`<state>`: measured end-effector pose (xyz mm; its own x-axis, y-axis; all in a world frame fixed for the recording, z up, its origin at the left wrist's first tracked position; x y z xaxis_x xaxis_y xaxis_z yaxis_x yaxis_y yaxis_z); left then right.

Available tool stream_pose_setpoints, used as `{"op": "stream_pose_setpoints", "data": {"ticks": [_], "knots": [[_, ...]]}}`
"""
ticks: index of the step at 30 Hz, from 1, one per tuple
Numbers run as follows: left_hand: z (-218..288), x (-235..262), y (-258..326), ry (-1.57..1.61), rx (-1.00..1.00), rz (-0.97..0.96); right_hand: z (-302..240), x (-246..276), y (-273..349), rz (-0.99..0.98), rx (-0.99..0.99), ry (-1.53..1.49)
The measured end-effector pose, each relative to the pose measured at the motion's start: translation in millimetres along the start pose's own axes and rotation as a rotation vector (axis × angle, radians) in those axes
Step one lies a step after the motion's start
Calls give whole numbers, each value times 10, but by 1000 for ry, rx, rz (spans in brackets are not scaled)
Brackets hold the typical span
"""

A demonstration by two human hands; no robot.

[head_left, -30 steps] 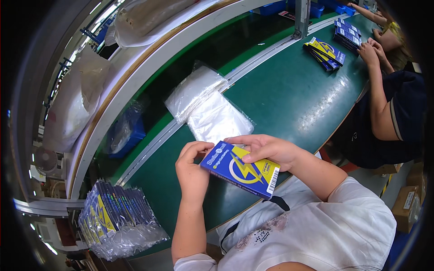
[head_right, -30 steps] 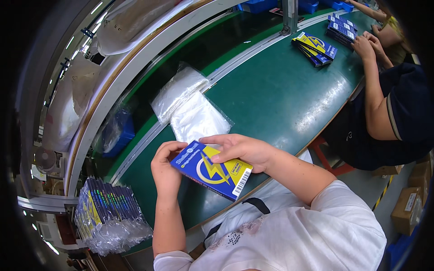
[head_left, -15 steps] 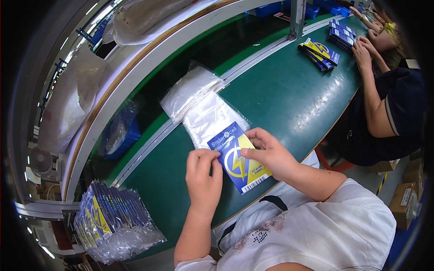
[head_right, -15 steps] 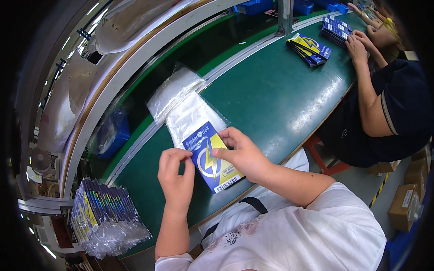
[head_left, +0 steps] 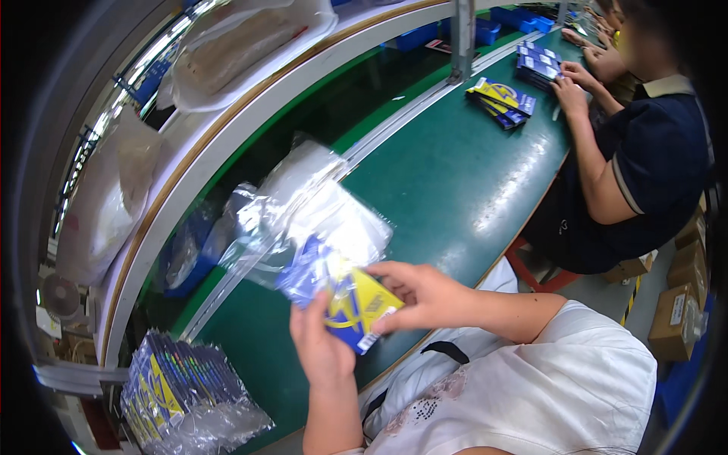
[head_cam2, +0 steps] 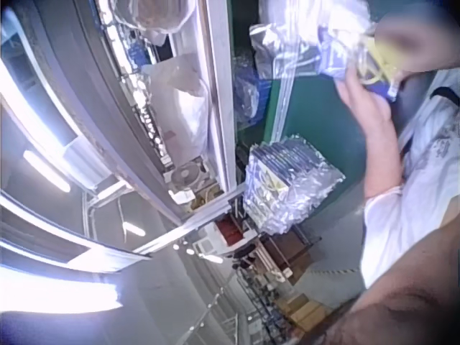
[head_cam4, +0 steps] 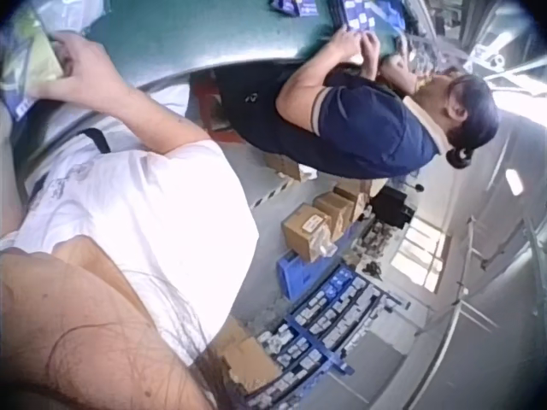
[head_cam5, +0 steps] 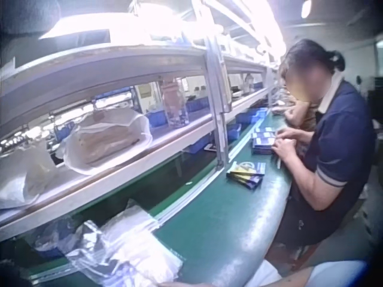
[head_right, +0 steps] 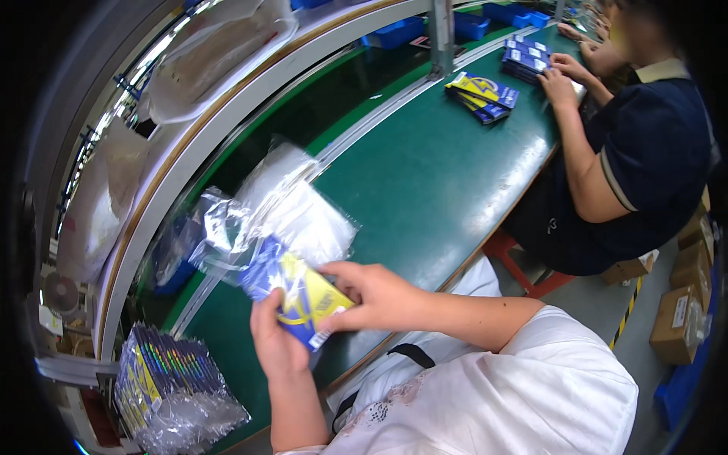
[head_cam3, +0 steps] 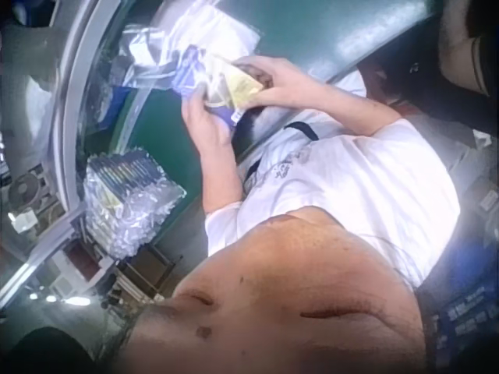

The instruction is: The person repeatedly picks up small blue and yellow boxes from a stack on a green workbench, places them into clear plastic bags, and then stacks the packaged items on the table. The process is continuous and repetitive, involving handling the boxes and bags by hand.

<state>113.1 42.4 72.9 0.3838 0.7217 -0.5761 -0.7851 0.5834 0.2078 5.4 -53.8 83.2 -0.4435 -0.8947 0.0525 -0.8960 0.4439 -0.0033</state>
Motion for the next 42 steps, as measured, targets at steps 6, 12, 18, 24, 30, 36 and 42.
{"op": "stream_pose_setpoints", "data": {"ticks": [6,12,18,24,30,36,42], "knots": [[-324,-623,515,-39,280,-439,-772,425,139,429,808,281],[-423,-546,457,-62,508,-505,-1057,327,468,300,1011,270],[-201,-112,136,-129,343,-150,-842,-105,319,-47,1016,221],[825,627,76,-1274,-631,282,-302,2151,-92,1134,600,802],[618,952,95,-1888,-205,298,41,3861,-470,1048,-155,1448],[632,661,113,-1665,-552,371,79,4330,-1088,768,-167,1265],[566,563,114,-1639,-513,338,407,4638,-1154,571,-622,998]]}}
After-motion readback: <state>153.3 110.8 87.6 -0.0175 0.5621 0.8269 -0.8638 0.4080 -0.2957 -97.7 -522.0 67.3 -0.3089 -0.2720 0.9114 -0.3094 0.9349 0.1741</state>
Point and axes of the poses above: each hand's wrist, its own y-axis away from the middle knuckle, its own x-axis out of the back of the hand, z = x × y, the point moved 9 cm from there along -y, towards the middle knuckle, and after that the axes turned 7 degrees about z, right-handed, at the moved point
